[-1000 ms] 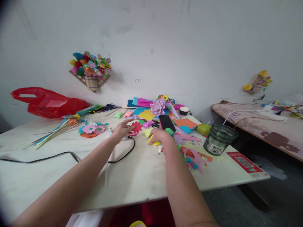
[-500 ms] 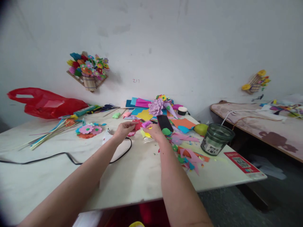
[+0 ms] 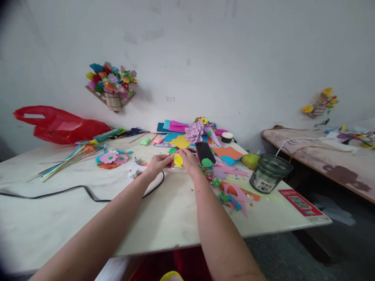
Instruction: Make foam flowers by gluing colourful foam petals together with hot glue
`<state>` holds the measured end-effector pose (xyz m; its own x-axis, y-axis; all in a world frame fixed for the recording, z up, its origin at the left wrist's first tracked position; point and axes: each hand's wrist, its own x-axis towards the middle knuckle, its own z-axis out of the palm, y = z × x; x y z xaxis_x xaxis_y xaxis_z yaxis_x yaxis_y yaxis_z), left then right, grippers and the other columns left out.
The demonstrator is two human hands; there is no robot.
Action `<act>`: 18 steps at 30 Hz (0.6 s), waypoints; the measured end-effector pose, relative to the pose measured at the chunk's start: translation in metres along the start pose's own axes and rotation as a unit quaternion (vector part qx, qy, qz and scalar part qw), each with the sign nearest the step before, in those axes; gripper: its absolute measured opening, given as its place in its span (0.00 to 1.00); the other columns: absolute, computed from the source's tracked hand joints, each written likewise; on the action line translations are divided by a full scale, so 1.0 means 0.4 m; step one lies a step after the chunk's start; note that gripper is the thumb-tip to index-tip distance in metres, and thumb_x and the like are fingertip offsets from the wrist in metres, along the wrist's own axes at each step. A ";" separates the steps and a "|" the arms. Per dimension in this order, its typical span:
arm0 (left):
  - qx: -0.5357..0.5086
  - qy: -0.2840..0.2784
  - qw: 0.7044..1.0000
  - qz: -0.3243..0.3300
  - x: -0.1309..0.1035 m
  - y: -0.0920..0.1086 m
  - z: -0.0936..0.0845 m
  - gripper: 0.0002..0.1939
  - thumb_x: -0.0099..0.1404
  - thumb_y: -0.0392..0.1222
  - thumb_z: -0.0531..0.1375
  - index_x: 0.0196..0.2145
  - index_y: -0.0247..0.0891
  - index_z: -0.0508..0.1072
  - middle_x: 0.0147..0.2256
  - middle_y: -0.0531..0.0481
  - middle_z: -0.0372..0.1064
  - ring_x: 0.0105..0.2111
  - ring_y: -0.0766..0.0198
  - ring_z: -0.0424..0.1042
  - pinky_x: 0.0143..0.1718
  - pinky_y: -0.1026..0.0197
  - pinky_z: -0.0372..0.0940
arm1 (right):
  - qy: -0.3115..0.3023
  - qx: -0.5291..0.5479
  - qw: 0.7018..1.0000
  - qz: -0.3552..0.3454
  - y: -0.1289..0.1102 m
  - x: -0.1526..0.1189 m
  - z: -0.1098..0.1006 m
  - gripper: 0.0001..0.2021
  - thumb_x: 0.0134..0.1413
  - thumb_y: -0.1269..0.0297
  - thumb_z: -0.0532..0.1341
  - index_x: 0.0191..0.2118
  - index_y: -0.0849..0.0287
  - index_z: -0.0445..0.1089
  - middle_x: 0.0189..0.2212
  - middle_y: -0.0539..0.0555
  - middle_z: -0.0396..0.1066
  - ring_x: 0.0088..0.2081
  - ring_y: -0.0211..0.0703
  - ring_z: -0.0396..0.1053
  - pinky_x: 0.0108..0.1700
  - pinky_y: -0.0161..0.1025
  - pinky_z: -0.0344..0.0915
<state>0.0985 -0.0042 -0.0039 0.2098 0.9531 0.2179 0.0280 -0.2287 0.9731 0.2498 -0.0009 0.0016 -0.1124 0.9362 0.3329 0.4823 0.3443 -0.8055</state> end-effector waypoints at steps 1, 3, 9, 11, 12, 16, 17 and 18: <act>-0.014 0.001 1.000 -0.010 0.000 -0.001 0.000 0.21 0.47 0.57 0.61 0.22 0.31 0.73 0.20 0.48 0.67 0.22 0.67 0.66 0.28 0.64 0.63 | 0.005 0.007 1.000 -0.021 -0.009 -0.003 0.003 0.19 0.55 0.55 0.43 0.42 0.56 0.65 0.38 0.52 0.67 0.41 0.39 0.64 0.42 0.34 0.60; -0.046 -0.006 0.999 -0.026 0.000 -0.004 -0.003 0.21 0.46 0.56 0.62 0.22 0.31 0.72 0.20 0.49 0.67 0.22 0.67 0.66 0.27 0.64 0.63 | 0.006 0.015 0.999 -0.051 -0.029 -0.010 0.007 0.17 0.56 0.57 0.44 0.39 0.56 0.67 0.37 0.53 0.67 0.42 0.39 0.63 0.44 0.34 0.59; -0.148 -0.028 0.988 -0.032 -0.003 -0.007 -0.021 0.18 0.43 0.50 0.66 0.22 0.31 0.70 0.20 0.51 0.65 0.20 0.69 0.65 0.24 0.66 0.60 | -0.011 0.045 0.998 -0.046 -0.042 -0.022 0.014 0.20 0.57 0.53 0.43 0.37 0.57 0.67 0.33 0.53 0.68 0.38 0.39 0.64 0.39 0.34 0.61; -0.180 -0.010 0.983 -0.031 -0.002 -0.006 -0.025 0.17 0.43 0.49 0.66 0.23 0.31 0.70 0.21 0.50 0.67 0.22 0.69 0.66 0.26 0.66 0.61 | -0.007 0.117 0.993 -0.033 -0.026 -0.014 0.018 0.21 0.56 0.49 0.44 0.36 0.58 0.67 0.30 0.52 0.68 0.33 0.38 0.65 0.34 0.33 0.62; -0.191 0.005 0.981 -0.031 -0.001 -0.005 -0.027 0.18 0.43 0.49 0.66 0.24 0.31 0.71 0.21 0.50 0.67 0.22 0.69 0.66 0.25 0.66 0.61 | -0.007 0.161 0.987 -0.025 -0.017 -0.010 0.020 0.20 0.54 0.48 0.45 0.35 0.58 0.67 0.28 0.51 0.67 0.30 0.37 0.65 0.31 0.33 0.62; -0.219 0.071 0.973 -0.021 0.005 -0.007 -0.037 0.18 0.41 0.49 0.67 0.22 0.31 0.69 0.19 0.51 0.65 0.19 0.71 0.63 0.21 0.67 0.58 | -0.060 0.277 0.959 0.030 -0.001 0.000 0.022 0.16 0.48 0.50 0.55 0.35 0.58 0.65 0.22 0.47 0.66 0.20 0.33 0.62 0.20 0.31 0.58; -0.225 0.084 0.971 -0.013 0.007 -0.008 -0.040 0.18 0.40 0.49 0.67 0.21 0.31 0.68 0.19 0.51 0.65 0.19 0.71 0.63 0.21 0.67 0.58 | -0.073 0.288 0.954 0.041 -0.003 0.000 0.020 0.16 0.47 0.50 0.56 0.35 0.58 0.65 0.22 0.47 0.66 0.18 0.33 0.62 0.18 0.30 0.57; -0.231 0.097 0.968 -0.005 0.009 -0.009 -0.043 0.18 0.40 0.49 0.67 0.21 0.31 0.68 0.19 0.52 0.65 0.19 0.71 0.63 0.22 0.67 0.58 | -0.083 0.295 0.951 0.049 -0.005 -0.002 0.018 0.16 0.46 0.51 0.57 0.35 0.58 0.65 0.22 0.48 0.66 0.17 0.33 0.62 0.17 0.30 0.56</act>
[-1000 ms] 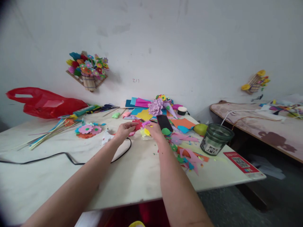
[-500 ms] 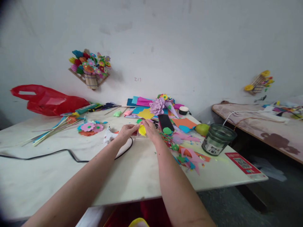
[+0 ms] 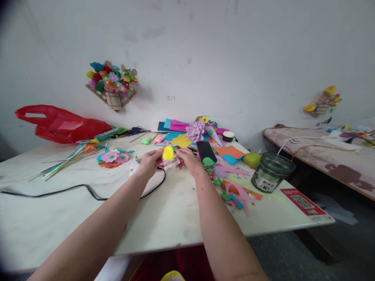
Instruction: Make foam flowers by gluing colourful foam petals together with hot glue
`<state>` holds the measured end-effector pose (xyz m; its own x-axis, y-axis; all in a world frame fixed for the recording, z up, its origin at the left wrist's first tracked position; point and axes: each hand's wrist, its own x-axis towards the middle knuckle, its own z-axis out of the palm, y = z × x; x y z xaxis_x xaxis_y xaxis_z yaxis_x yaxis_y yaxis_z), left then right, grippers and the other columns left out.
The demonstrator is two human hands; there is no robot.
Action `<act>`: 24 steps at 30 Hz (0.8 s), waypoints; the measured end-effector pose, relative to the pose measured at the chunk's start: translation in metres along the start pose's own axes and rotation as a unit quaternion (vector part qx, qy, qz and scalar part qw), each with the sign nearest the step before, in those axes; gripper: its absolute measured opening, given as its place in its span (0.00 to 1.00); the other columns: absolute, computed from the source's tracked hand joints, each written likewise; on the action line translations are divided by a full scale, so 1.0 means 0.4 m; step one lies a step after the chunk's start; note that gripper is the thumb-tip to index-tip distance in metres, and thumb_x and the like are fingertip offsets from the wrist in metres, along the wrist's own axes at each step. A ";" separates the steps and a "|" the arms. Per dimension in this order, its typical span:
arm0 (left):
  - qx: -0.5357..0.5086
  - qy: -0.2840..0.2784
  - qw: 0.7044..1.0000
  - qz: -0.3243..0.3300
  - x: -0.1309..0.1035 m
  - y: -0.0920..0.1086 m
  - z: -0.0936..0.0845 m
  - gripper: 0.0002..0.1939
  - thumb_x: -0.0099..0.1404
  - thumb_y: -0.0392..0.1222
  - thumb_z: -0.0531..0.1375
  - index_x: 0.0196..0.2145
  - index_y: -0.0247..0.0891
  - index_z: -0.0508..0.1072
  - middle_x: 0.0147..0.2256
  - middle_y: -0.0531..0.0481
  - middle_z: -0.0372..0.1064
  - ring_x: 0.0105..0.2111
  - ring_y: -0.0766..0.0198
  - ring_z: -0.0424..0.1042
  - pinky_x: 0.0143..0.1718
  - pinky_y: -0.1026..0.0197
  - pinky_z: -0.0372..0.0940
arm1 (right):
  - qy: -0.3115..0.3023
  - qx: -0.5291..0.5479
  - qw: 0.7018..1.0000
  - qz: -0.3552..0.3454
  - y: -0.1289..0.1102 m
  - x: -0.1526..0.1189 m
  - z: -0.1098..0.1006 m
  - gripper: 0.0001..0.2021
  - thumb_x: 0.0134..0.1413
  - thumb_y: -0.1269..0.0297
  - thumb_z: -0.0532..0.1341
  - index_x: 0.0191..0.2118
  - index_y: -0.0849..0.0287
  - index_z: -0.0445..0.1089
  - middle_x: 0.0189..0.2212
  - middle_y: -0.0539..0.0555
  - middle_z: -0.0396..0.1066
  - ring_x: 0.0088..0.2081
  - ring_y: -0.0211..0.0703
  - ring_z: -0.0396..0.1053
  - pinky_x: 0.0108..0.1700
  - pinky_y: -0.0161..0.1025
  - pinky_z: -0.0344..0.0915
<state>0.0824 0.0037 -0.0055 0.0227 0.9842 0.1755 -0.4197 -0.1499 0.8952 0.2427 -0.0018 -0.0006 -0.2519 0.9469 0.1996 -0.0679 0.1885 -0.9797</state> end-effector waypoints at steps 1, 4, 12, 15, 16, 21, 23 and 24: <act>-0.004 0.009 1.000 0.010 0.002 -0.001 -0.003 0.18 0.40 0.49 0.67 0.21 0.31 0.68 0.19 0.52 0.65 0.19 0.71 0.63 0.22 0.67 0.59 | -0.007 0.005 1.000 0.007 -0.003 -0.002 0.000 0.16 0.45 0.51 0.58 0.35 0.58 0.66 0.22 0.48 0.67 0.17 0.33 0.63 0.17 0.30 0.56; -0.003 0.031 0.999 0.028 0.006 -0.004 -0.007 0.18 0.41 0.49 0.66 0.22 0.31 0.68 0.19 0.52 0.65 0.19 0.72 0.63 0.23 0.67 0.60 | -0.022 -0.008 0.999 0.024 -0.005 -0.007 0.002 0.15 0.42 0.52 0.61 0.32 0.60 0.67 0.22 0.50 0.69 0.18 0.34 0.65 0.17 0.30 0.57; 0.021 0.013 0.999 0.025 -0.003 0.003 0.001 0.19 0.42 0.51 0.66 0.24 0.31 0.69 0.22 0.50 0.68 0.22 0.70 0.67 0.29 0.65 0.64 | 0.027 -0.041 0.999 -0.016 0.001 -0.001 -0.004 0.14 0.39 0.55 0.63 0.23 0.62 0.67 0.18 0.49 0.68 0.16 0.31 0.61 0.18 0.30 0.56; 0.050 -0.023 0.998 0.005 -0.008 0.012 0.001 0.21 0.45 0.54 0.64 0.26 0.30 0.71 0.24 0.49 0.69 0.22 0.69 0.67 0.26 0.65 0.64 | -0.013 -0.051 0.998 -0.017 -0.007 -0.007 -0.004 0.14 0.39 0.54 0.63 0.21 0.62 0.66 0.15 0.48 0.65 0.16 0.31 0.60 0.19 0.31 0.57; 0.068 -0.032 0.997 -0.001 -0.009 0.013 0.000 0.21 0.45 0.55 0.63 0.26 0.31 0.71 0.24 0.49 0.69 0.22 0.68 0.67 0.24 0.66 0.63 | -0.028 -0.058 0.998 -0.014 -0.009 -0.010 -0.002 0.14 0.39 0.54 0.64 0.21 0.62 0.65 0.14 0.47 0.64 0.16 0.31 0.60 0.19 0.31 0.56; 0.125 -0.038 0.991 0.008 -0.007 0.006 -0.005 0.20 0.44 0.55 0.64 0.22 0.32 0.68 0.19 0.52 0.64 0.18 0.71 0.63 0.17 0.69 0.55 | -0.040 -0.040 0.998 -0.001 -0.016 -0.017 0.006 0.14 0.42 0.53 0.61 0.23 0.60 0.66 0.15 0.47 0.64 0.16 0.32 0.59 0.19 0.31 0.56; 0.109 -0.021 0.994 0.015 -0.001 0.000 -0.007 0.21 0.45 0.55 0.63 0.22 0.32 0.68 0.19 0.52 0.64 0.17 0.72 0.62 0.17 0.69 0.55 | -0.037 -0.010 0.999 0.002 -0.017 -0.017 0.004 0.14 0.43 0.53 0.60 0.28 0.61 0.68 0.17 0.49 0.66 0.17 0.33 0.61 0.19 0.31 0.56; 0.098 -0.010 0.995 0.016 0.002 -0.002 -0.009 0.21 0.45 0.55 0.63 0.22 0.32 0.67 0.19 0.52 0.64 0.17 0.72 0.62 0.17 0.69 0.55 | -0.038 0.005 0.999 0.004 -0.018 -0.017 0.003 0.14 0.43 0.54 0.60 0.31 0.61 0.68 0.19 0.49 0.67 0.18 0.34 0.62 0.19 0.31 0.57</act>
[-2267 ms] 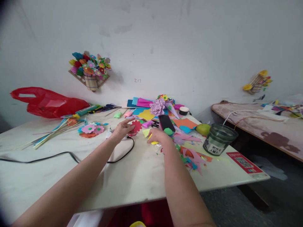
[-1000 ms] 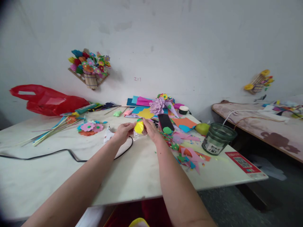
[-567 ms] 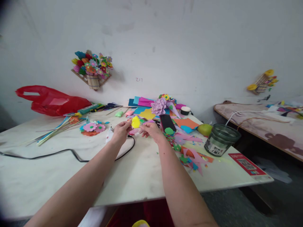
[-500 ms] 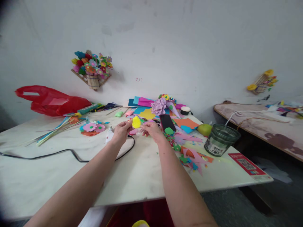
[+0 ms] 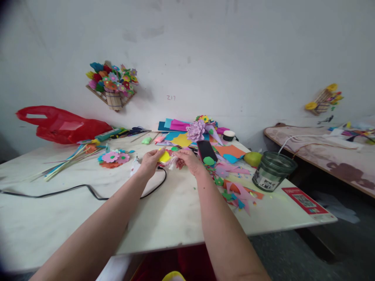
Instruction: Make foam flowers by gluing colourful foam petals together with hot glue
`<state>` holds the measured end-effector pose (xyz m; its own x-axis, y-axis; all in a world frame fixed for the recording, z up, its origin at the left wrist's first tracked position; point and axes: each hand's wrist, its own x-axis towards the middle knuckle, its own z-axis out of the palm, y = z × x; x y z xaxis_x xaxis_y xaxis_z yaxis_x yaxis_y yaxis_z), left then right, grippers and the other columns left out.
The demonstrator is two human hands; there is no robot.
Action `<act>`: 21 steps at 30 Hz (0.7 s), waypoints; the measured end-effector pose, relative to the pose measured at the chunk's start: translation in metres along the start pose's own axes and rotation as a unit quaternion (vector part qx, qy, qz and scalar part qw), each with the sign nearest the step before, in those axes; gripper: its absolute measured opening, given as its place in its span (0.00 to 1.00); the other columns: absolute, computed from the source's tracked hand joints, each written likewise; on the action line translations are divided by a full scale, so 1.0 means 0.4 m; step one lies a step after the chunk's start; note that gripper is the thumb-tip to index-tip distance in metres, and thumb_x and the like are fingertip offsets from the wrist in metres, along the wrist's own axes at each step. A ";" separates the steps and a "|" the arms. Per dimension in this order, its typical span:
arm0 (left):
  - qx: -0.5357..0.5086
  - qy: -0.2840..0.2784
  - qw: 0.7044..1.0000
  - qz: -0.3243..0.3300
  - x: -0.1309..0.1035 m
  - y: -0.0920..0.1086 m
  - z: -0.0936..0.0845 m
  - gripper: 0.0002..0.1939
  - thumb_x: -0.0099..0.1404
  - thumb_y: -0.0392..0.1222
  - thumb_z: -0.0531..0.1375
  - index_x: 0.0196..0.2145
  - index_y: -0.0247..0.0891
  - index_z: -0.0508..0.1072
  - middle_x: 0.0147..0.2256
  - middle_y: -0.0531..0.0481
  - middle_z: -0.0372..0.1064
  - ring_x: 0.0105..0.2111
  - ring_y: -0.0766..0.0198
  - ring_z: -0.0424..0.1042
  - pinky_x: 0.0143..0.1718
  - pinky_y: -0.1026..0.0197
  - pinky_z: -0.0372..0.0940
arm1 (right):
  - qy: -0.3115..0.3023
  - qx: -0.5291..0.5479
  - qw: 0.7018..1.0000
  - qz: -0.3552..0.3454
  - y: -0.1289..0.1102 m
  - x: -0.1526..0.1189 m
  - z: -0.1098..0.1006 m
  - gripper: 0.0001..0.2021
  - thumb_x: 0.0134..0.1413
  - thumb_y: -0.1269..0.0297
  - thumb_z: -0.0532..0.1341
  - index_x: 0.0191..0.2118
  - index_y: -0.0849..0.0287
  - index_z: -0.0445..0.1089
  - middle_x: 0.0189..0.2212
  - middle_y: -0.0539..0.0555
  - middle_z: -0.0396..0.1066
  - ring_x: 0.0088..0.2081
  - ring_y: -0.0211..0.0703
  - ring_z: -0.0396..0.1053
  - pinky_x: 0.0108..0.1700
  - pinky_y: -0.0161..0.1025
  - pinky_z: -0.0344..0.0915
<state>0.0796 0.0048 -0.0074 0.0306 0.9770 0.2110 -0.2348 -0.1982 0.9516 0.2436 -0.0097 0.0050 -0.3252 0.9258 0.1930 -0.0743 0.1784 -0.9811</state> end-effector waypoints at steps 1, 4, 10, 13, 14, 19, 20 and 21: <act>-0.010 0.011 1.000 0.000 0.003 -0.002 -0.001 0.21 0.44 0.55 0.63 0.21 0.32 0.67 0.19 0.52 0.64 0.17 0.72 0.62 0.17 0.69 0.55 | -0.004 0.012 1.000 0.001 -0.001 0.000 -0.001 0.14 0.43 0.56 0.60 0.32 0.61 0.67 0.20 0.50 0.68 0.19 0.34 0.64 0.20 0.31 0.57; -0.024 0.031 0.999 0.002 0.007 -0.003 -0.002 0.20 0.44 0.55 0.63 0.21 0.33 0.66 0.18 0.53 0.64 0.17 0.72 0.61 0.17 0.69 0.54 | -0.029 0.028 0.999 0.000 -0.003 -0.001 -0.004 0.12 0.41 0.59 0.61 0.32 0.61 0.67 0.22 0.50 0.69 0.21 0.35 0.65 0.21 0.31 0.58; -0.052 0.047 0.998 -0.001 0.005 -0.002 0.001 0.19 0.45 0.54 0.64 0.19 0.35 0.63 0.15 0.56 0.60 0.15 0.73 0.58 0.16 0.68 0.51 | -0.055 0.009 0.998 -0.003 -0.005 -0.006 0.000 0.10 0.41 0.61 0.60 0.32 0.60 0.68 0.22 0.50 0.69 0.21 0.34 0.65 0.22 0.30 0.59; -0.057 0.049 0.997 0.005 0.007 -0.007 0.000 0.19 0.46 0.54 0.63 0.19 0.35 0.63 0.15 0.56 0.59 0.15 0.73 0.58 0.16 0.68 0.50 | -0.059 0.008 0.998 0.002 -0.005 -0.006 0.000 0.11 0.41 0.61 0.61 0.33 0.60 0.68 0.23 0.50 0.70 0.22 0.34 0.65 0.23 0.30 0.59; -0.062 0.051 0.997 0.007 0.008 -0.009 0.000 0.19 0.46 0.53 0.63 0.19 0.35 0.63 0.15 0.56 0.59 0.15 0.73 0.58 0.16 0.68 0.50 | -0.061 0.010 0.998 0.003 -0.004 -0.005 0.000 0.11 0.41 0.61 0.61 0.33 0.60 0.68 0.23 0.50 0.70 0.22 0.34 0.65 0.23 0.30 0.59; -0.089 0.058 0.994 0.006 0.010 -0.011 0.001 0.19 0.44 0.52 0.64 0.19 0.35 0.63 0.15 0.55 0.60 0.15 0.73 0.58 0.16 0.68 0.50 | -0.076 0.021 0.997 -0.007 0.000 -0.002 -0.004 0.11 0.42 0.62 0.61 0.34 0.61 0.68 0.25 0.52 0.71 0.22 0.34 0.66 0.22 0.30 0.59; -0.090 0.057 0.994 0.006 0.010 -0.011 0.002 0.19 0.44 0.52 0.64 0.19 0.35 0.63 0.15 0.55 0.60 0.15 0.73 0.58 0.16 0.68 0.50 | -0.076 0.018 0.997 -0.008 0.000 -0.001 -0.004 0.11 0.42 0.63 0.61 0.34 0.61 0.68 0.25 0.52 0.71 0.22 0.34 0.66 0.22 0.30 0.59; -0.089 0.056 0.994 0.006 0.009 -0.011 0.002 0.19 0.45 0.52 0.64 0.19 0.34 0.63 0.16 0.55 0.60 0.15 0.72 0.58 0.16 0.68 0.51 | -0.075 0.015 0.997 -0.008 0.001 -0.001 -0.004 0.10 0.42 0.63 0.61 0.33 0.61 0.68 0.24 0.52 0.71 0.22 0.34 0.66 0.22 0.30 0.59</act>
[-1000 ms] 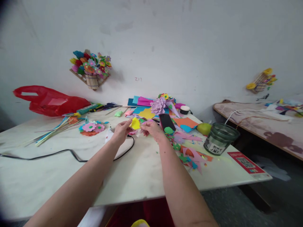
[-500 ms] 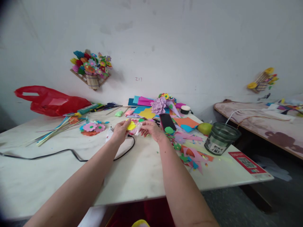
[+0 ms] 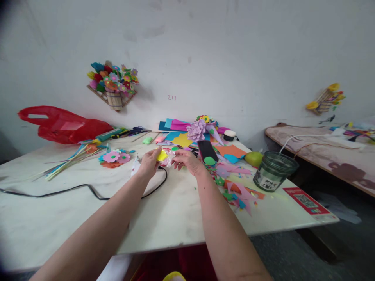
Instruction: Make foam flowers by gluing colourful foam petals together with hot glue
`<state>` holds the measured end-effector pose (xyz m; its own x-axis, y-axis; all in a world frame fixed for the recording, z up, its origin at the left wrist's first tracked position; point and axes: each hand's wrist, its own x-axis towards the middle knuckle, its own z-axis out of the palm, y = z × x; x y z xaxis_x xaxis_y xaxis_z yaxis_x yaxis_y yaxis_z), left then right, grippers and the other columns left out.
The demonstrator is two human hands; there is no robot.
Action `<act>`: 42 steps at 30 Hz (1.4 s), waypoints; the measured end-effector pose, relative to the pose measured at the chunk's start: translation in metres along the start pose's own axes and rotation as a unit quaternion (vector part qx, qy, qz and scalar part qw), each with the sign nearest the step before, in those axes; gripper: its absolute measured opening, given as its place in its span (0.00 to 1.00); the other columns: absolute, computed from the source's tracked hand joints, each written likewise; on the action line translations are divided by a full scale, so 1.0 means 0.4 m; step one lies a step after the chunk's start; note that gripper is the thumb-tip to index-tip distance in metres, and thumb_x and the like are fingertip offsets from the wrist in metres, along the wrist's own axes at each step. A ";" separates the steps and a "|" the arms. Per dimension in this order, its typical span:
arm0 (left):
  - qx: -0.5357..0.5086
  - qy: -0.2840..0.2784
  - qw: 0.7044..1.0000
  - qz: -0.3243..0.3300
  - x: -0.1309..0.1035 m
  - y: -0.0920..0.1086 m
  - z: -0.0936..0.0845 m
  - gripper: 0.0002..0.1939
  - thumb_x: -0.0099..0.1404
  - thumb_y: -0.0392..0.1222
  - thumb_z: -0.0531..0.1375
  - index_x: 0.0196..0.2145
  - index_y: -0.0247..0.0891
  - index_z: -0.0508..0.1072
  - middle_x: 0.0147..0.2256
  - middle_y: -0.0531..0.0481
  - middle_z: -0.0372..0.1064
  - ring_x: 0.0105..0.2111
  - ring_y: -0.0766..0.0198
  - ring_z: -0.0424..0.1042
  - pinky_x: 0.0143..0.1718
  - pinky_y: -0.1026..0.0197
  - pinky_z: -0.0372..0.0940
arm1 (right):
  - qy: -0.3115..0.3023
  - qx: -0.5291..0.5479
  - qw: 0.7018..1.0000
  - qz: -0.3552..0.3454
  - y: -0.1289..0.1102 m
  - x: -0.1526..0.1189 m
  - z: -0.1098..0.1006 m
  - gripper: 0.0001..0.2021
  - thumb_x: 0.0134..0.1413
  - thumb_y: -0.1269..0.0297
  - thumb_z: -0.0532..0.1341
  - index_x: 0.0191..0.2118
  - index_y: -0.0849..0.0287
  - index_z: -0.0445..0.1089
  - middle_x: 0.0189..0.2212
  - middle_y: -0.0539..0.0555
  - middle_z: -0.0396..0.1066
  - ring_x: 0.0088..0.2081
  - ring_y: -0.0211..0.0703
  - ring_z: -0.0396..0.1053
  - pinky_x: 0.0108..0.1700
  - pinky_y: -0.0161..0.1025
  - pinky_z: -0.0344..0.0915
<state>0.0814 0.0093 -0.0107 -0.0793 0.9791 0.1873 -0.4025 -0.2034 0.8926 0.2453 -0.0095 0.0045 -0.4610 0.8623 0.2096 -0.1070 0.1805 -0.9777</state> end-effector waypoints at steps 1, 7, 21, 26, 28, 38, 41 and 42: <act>0.001 -0.001 1.000 0.000 0.000 0.000 0.000 0.19 0.45 0.53 0.64 0.20 0.34 0.63 0.16 0.55 0.60 0.15 0.72 0.58 0.17 0.68 0.51 | 0.002 -0.004 1.000 0.001 0.000 0.000 0.000 0.10 0.41 0.63 0.61 0.33 0.61 0.68 0.24 0.51 0.71 0.22 0.34 0.66 0.22 0.30 0.59; 0.013 0.000 1.000 0.001 0.001 -0.003 -0.005 0.19 0.46 0.53 0.63 0.20 0.34 0.64 0.16 0.55 0.60 0.16 0.72 0.59 0.17 0.68 0.51 | -0.003 -0.004 1.000 0.002 -0.001 -0.002 0.002 0.10 0.42 0.64 0.61 0.34 0.61 0.68 0.24 0.51 0.71 0.21 0.34 0.66 0.22 0.30 0.59; -0.015 0.008 1.000 -0.008 -0.004 0.005 0.003 0.17 0.45 0.49 0.64 0.19 0.34 0.63 0.16 0.56 0.60 0.16 0.73 0.58 0.17 0.68 0.49 | -0.008 -0.020 1.000 -0.002 0.003 0.001 0.002 0.13 0.42 0.60 0.62 0.35 0.62 0.67 0.26 0.51 0.71 0.21 0.33 0.66 0.22 0.30 0.59; -0.004 0.001 1.000 -0.007 -0.002 0.000 0.000 0.18 0.45 0.51 0.64 0.19 0.34 0.63 0.16 0.56 0.60 0.16 0.74 0.57 0.16 0.68 0.48 | 0.000 -0.023 1.000 -0.001 0.003 0.001 0.004 0.13 0.42 0.59 0.62 0.34 0.62 0.67 0.25 0.51 0.71 0.21 0.33 0.66 0.22 0.30 0.59; 0.003 -0.001 1.000 -0.004 -0.001 -0.003 -0.002 0.18 0.45 0.52 0.64 0.19 0.34 0.63 0.16 0.56 0.59 0.15 0.73 0.57 0.16 0.68 0.48 | 0.001 -0.028 1.000 -0.002 0.003 0.002 0.005 0.13 0.41 0.59 0.62 0.33 0.62 0.67 0.24 0.51 0.71 0.20 0.33 0.66 0.22 0.30 0.58; 0.043 -0.005 0.999 -0.004 0.004 -0.010 -0.006 0.20 0.45 0.55 0.63 0.20 0.35 0.63 0.16 0.55 0.60 0.15 0.73 0.58 0.15 0.68 0.50 | 0.061 -0.090 0.994 -0.016 0.009 0.012 0.021 0.06 0.39 0.68 0.57 0.29 0.62 0.67 0.19 0.48 0.68 0.20 0.32 0.65 0.20 0.28 0.58; 0.037 -0.005 0.999 -0.003 0.002 -0.008 -0.003 0.20 0.45 0.55 0.63 0.21 0.34 0.64 0.17 0.54 0.61 0.16 0.73 0.59 0.16 0.69 0.51 | 0.106 -0.101 0.989 -0.010 0.017 0.019 0.030 0.05 0.39 0.69 0.57 0.27 0.61 0.66 0.18 0.47 0.67 0.19 0.32 0.64 0.20 0.28 0.57; 0.034 -0.005 0.999 -0.001 0.001 -0.006 -0.002 0.20 0.45 0.55 0.63 0.22 0.34 0.65 0.18 0.54 0.61 0.16 0.73 0.59 0.16 0.69 0.51 | 0.121 -0.098 0.988 -0.006 0.018 0.021 0.034 0.05 0.39 0.69 0.57 0.28 0.60 0.66 0.18 0.47 0.66 0.19 0.32 0.64 0.19 0.28 0.57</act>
<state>0.0815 0.0100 -0.0131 -0.0686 0.9795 0.1895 -0.3391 -0.2016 0.9189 0.2286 -0.0072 -0.0005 -0.2332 0.9434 0.2358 0.0730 0.2588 -0.9632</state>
